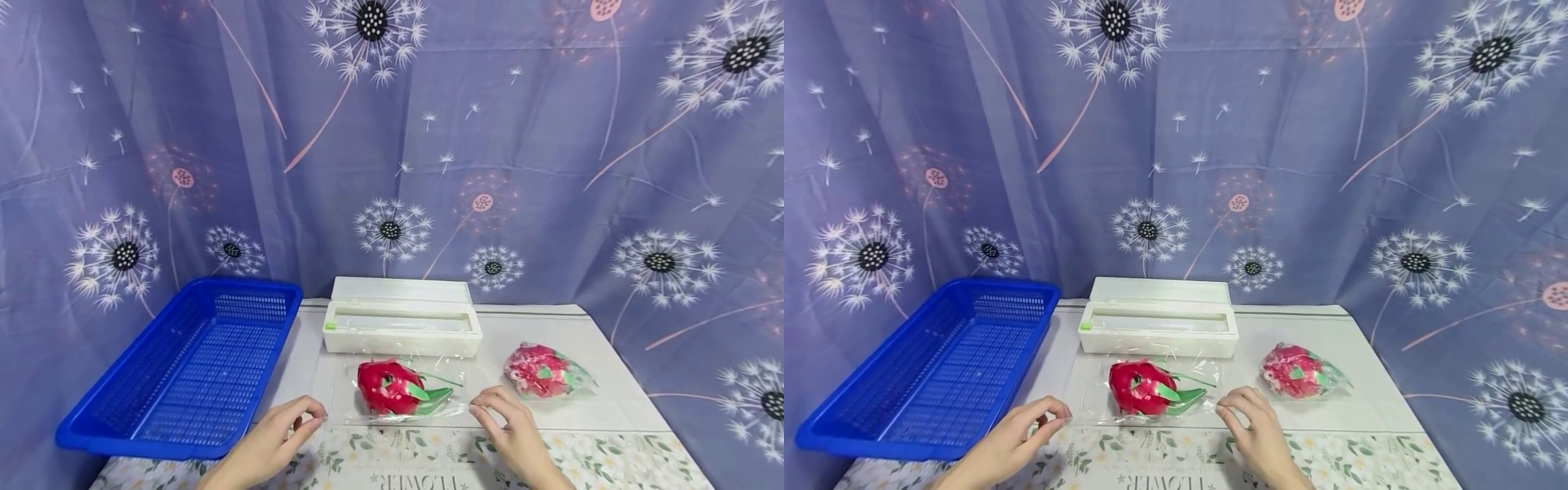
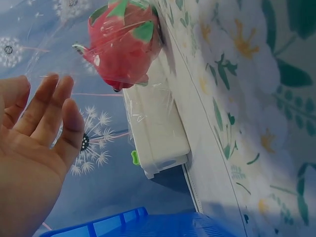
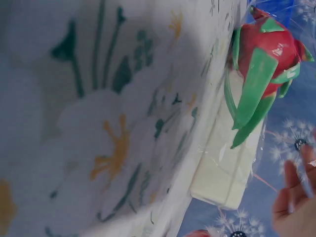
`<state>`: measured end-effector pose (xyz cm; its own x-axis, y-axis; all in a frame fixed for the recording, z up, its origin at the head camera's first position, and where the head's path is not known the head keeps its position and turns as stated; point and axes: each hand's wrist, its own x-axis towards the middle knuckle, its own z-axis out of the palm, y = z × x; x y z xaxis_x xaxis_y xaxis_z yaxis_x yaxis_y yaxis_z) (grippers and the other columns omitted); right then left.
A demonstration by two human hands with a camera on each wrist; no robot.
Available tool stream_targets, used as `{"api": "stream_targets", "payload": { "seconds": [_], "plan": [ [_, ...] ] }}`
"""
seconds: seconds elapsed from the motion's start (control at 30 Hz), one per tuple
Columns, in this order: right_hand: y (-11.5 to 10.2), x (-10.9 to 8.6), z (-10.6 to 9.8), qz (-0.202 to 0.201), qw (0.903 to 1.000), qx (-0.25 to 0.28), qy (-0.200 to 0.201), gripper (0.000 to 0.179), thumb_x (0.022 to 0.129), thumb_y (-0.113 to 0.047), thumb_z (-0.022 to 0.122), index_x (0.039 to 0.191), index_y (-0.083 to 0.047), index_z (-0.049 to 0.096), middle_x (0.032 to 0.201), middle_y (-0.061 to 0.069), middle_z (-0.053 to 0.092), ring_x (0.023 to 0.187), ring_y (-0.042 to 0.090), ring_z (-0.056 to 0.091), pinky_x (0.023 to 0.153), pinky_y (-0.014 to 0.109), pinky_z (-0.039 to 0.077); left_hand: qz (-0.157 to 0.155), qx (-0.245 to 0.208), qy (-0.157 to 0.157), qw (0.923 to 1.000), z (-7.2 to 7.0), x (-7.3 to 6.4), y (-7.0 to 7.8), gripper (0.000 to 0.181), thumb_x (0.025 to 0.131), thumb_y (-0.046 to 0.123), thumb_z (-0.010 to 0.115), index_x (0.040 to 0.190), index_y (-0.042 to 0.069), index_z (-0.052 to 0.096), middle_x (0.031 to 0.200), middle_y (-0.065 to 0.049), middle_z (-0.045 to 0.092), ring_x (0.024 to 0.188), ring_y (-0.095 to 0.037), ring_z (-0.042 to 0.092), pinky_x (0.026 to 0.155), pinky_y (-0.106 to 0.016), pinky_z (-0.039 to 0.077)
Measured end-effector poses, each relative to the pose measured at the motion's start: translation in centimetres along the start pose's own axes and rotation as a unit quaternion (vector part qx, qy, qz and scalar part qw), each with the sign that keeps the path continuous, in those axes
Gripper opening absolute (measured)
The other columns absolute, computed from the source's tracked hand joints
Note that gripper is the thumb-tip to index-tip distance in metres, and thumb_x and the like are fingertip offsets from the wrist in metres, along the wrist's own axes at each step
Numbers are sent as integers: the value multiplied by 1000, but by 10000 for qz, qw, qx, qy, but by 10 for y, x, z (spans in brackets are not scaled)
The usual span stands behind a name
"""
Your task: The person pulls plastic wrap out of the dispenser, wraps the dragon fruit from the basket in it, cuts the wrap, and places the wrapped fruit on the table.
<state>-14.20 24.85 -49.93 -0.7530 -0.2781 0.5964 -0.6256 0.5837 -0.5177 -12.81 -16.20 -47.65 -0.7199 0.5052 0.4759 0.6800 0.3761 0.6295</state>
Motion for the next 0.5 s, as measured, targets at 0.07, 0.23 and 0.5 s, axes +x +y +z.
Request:
{"api": "stream_targets", "payload": {
  "seconds": [0.07,0.23,0.5],
  "plan": [
    [1,0,-2,-411,9988,159,224,31,81,2,76,97,-25,71,95,-12,65,88,7,61,80,18,47,-73,54,39,10000,1,1,0,18,100,6,54,104,23,60,95,10,63,72,0,52,59,-21,46],
    [0,-4,-6,-1121,9924,498,63,38,79,9,74,100,-24,71,92,-9,67,86,7,60,77,16,46,-88,-37,-84,9999,1,1,1,18,101,6,52,102,22,59,95,12,64,75,-3,56,62,-24,49],
    [-13,-14,-16,-1380,9866,853,-161,45,71,17,74,98,-19,71,86,-7,67,80,12,61,75,17,46,-161,-311,-615,9975,-1,-6,3,16,102,10,51,103,25,56,90,18,62,76,0,57,63,-24,50]
  ]
}}
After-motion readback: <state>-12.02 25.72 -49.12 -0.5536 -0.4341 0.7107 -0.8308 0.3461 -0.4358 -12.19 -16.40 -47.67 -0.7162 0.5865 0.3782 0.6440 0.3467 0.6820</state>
